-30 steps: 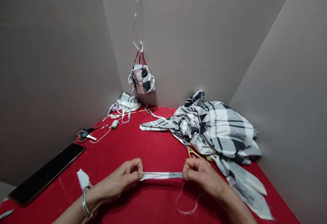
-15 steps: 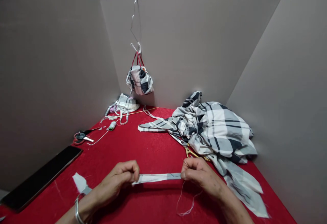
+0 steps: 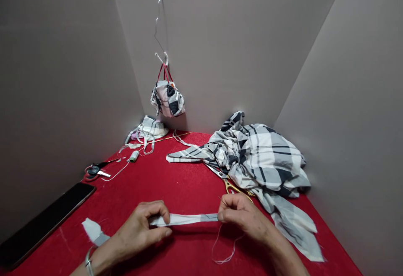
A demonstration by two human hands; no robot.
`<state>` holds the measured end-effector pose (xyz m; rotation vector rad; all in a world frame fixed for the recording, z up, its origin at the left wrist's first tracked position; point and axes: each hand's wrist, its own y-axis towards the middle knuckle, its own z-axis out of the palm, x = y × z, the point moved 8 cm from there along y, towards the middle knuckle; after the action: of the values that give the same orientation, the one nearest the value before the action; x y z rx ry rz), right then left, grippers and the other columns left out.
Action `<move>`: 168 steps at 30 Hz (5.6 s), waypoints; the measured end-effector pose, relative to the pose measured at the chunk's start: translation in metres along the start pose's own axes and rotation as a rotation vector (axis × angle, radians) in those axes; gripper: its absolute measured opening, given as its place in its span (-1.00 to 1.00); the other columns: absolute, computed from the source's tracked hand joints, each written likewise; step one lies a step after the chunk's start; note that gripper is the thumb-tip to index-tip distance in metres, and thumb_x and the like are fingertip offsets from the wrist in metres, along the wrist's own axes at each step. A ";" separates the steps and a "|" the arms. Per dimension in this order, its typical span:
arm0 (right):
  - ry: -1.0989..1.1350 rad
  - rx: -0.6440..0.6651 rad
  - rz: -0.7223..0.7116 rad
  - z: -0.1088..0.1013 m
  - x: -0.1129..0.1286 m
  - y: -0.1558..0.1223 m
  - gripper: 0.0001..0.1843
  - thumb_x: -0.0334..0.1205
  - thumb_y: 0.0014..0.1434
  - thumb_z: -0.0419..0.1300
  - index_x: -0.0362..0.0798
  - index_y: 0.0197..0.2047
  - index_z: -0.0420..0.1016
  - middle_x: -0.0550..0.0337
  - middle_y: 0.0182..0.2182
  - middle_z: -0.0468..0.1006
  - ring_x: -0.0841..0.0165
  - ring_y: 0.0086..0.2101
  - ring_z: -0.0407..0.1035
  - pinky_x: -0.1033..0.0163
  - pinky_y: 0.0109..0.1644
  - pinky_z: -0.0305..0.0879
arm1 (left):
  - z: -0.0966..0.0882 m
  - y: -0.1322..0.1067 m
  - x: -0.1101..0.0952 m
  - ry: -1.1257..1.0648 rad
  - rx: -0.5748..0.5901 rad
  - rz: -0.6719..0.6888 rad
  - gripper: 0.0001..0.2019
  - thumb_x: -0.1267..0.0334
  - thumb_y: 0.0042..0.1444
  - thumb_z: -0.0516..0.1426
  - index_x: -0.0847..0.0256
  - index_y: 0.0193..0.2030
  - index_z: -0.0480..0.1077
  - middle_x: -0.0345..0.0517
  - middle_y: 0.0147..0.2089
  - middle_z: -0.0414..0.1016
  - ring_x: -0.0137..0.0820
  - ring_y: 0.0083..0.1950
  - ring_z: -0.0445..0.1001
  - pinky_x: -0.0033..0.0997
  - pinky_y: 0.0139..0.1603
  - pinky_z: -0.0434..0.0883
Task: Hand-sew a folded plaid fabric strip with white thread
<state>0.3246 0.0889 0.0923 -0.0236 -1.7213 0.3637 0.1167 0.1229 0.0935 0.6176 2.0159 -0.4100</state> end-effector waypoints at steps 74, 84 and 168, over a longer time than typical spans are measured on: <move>0.108 0.087 -0.003 0.022 -0.017 0.009 -0.87 -0.26 -0.13 0.17 -0.12 -0.57 0.32 0.35 -0.70 0.20 0.51 -0.62 -0.04 0.37 -0.56 -0.18 | 0.016 0.002 0.037 -0.866 0.009 -0.381 -0.88 0.42 -0.30 0.08 0.33 -0.54 0.42 -0.18 -0.61 0.44 -0.72 -0.80 -0.10 -0.63 -0.78 -0.17; 0.078 0.109 0.000 0.026 -0.016 0.009 -0.85 -0.22 -0.06 0.18 -0.15 -0.49 0.39 0.33 -0.65 0.24 0.52 -0.60 0.01 0.39 -0.54 -0.13 | 0.009 0.004 0.042 -0.922 0.044 -0.390 -0.90 0.42 -0.27 0.09 0.32 -0.53 0.40 -0.18 -0.58 0.43 -0.74 -0.77 -0.15 -0.64 -0.76 -0.22; -0.560 -0.190 -0.417 0.026 0.025 -0.001 -0.72 -0.18 0.09 0.09 -0.06 -0.61 0.38 0.28 -0.66 0.22 0.42 -0.60 0.10 0.32 -0.51 -0.01 | -0.015 0.005 0.055 -0.567 -0.169 -0.365 -0.71 0.28 -0.25 0.22 0.19 -0.62 0.10 -0.46 -0.76 0.07 -0.66 -0.77 -0.07 -0.64 -0.78 -0.11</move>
<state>0.2948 0.0872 0.1132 0.3221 -2.2456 -0.1204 0.0862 0.1491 0.0527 0.0090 1.5837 -0.5523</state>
